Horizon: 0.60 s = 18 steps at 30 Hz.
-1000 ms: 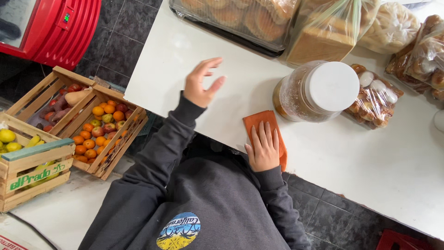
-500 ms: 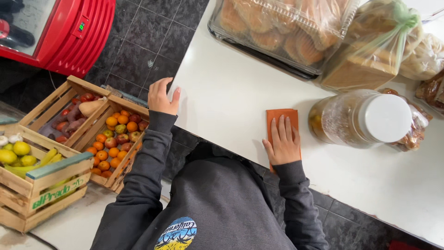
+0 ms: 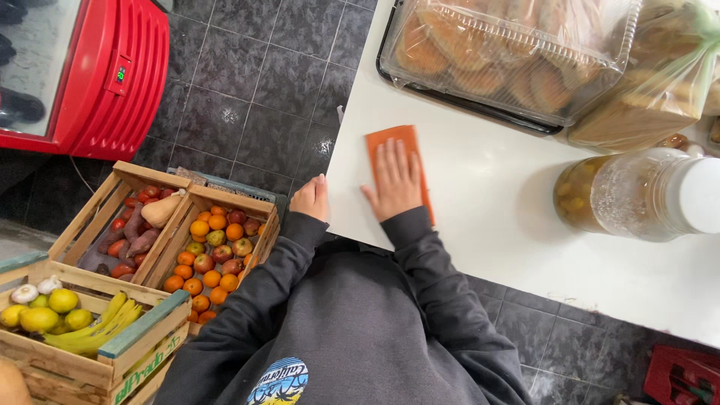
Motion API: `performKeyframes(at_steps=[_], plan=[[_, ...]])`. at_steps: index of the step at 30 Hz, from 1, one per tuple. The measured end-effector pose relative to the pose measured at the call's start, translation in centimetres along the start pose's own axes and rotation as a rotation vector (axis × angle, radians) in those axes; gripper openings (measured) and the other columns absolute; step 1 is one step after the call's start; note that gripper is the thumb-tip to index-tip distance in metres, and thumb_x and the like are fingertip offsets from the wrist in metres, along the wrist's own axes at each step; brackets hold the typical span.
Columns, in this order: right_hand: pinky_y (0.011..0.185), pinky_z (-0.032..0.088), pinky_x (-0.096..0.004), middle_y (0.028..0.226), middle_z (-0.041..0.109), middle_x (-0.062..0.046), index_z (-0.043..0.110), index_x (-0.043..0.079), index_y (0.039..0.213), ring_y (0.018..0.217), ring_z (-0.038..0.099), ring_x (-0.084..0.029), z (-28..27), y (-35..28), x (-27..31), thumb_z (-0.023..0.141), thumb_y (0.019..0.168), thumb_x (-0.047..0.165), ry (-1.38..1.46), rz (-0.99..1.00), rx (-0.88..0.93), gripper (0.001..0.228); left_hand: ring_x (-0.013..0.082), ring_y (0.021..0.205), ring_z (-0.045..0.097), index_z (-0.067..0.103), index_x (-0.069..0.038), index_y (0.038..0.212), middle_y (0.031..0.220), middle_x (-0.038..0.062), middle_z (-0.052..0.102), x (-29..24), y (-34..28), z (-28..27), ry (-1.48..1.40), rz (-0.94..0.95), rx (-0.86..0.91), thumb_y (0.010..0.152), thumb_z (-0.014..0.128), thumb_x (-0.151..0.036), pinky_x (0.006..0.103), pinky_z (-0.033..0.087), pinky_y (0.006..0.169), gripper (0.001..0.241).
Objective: The person wipes the countertop with a cloth, moves several packaged food items and a large jar, and then wipes the top and sides of the jar.
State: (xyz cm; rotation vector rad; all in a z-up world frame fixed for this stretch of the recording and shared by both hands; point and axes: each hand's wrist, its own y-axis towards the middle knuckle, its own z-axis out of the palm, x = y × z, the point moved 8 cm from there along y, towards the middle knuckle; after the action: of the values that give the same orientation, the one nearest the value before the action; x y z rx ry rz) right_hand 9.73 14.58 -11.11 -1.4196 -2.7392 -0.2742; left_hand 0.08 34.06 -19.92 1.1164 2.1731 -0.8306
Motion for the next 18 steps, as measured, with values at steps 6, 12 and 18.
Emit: performKeyframes(at_steps=[6, 12, 18], plan=[[0.127, 0.015, -0.054, 0.167, 0.031, -0.014, 0.032, 0.01, 0.161, 0.156, 0.023, -0.031, -2.8, -5.9, 5.2, 0.03, 0.101, 0.064, 0.134, -0.255, 0.025, 0.081, 0.0449, 0.089, 0.073, 0.071, -0.016, 0.112, 0.093, 0.018, 0.076, 0.1, 0.0, 0.2, 0.107, -0.003, -0.013, 0.111, 0.03, -0.055, 0.058, 0.058, 0.08, 0.056], [0.125, 0.014, -0.056, 0.167, 0.028, -0.023, 0.032, 0.004, 0.162, 0.155, 0.021, -0.038, -2.4, -7.8, -11.5, 0.037, 0.103, 0.053, -0.045, 0.043, 0.028, 0.076, 0.0489, 0.091, 0.072, 0.069, -0.014, 0.112, 0.098, 0.021, 0.076, -1.1, -0.4, -0.4, 0.057, -0.042, 0.058, 0.111, 0.032, -0.049, 0.0609, 0.057, 0.081, 0.05], [0.123, 0.006, -0.056, 0.168, 0.02, -0.028, 0.025, -0.002, 0.163, 0.155, 0.011, -0.04, -0.4, -1.0, -10.8, 0.041, 0.105, 0.056, -0.115, 0.302, -0.002, 0.083, 0.0499, 0.093, 0.071, 0.067, -0.012, 0.113, 0.1, 0.022, 0.076, -0.7, -0.3, -0.2, -0.007, -0.035, 0.052, 0.111, 0.034, -0.047, 0.0631, 0.055, 0.081, 0.048]])
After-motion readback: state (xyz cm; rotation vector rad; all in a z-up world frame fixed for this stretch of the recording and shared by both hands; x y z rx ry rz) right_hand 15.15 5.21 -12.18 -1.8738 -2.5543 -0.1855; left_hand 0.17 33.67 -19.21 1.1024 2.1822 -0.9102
